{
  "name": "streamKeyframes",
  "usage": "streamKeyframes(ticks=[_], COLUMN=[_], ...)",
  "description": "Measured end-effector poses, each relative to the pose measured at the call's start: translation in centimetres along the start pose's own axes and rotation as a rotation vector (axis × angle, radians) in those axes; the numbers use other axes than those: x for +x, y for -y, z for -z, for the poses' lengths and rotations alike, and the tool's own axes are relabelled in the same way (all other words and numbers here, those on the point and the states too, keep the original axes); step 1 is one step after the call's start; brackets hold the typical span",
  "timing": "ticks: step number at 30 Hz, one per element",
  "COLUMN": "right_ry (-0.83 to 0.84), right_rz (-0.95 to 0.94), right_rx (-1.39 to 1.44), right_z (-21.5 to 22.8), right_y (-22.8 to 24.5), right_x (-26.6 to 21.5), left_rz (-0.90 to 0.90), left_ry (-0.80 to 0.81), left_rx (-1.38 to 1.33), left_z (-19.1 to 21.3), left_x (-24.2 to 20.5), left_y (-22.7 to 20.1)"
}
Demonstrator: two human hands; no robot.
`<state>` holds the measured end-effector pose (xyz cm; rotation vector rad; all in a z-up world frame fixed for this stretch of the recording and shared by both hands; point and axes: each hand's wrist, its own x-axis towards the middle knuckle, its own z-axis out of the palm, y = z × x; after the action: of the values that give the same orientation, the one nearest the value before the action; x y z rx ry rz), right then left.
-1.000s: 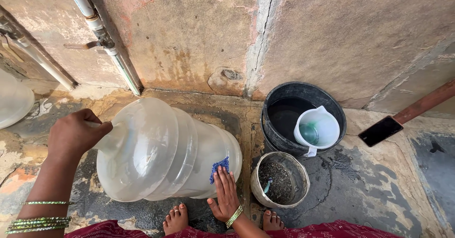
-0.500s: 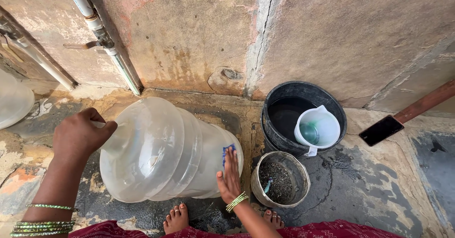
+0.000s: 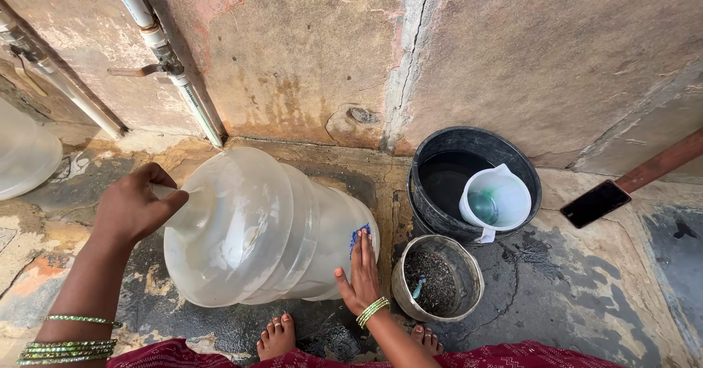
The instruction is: Cleaning and rinsing a large plastic water jug using water and a cleaning solution.
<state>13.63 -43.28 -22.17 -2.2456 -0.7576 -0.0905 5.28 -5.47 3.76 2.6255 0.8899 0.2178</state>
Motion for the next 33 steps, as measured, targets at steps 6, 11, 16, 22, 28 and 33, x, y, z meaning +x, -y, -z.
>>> streamKeyframes(ticks=[6, 11, 16, 22, 28, 33], right_ry=[-0.007, 0.000, 0.006, -0.015, -0.060, 0.017], right_rz=[0.228, 0.282, 0.099, 0.166, 0.448, 0.103], right_rx=[0.279, 0.042, -0.068, 0.325, -0.083, 0.080], right_z=[1.9, -1.9, -0.4, 2.7, -3.9, 1.1], right_y=[9.5, 2.2, -0.4, 9.5, 0.8, 1.7], right_x=[-0.6, -2.4, -0.4, -0.1, -3.4, 0.7], left_rz=[0.066, 0.055, -0.043, 0.045, -0.037, -0.056], left_ry=[0.015, 0.012, 0.000, -0.061, -0.079, -0.019], left_rx=[0.027, 0.034, 0.010, 0.054, 0.016, 0.020], left_z=[0.2, 0.5, 0.4, 0.3, 0.6, 0.9], left_x=[0.3, -0.4, -0.6, -1.3, -1.3, -1.3], left_y=[-1.2, -2.4, -2.9, -4.8, -3.9, -4.2])
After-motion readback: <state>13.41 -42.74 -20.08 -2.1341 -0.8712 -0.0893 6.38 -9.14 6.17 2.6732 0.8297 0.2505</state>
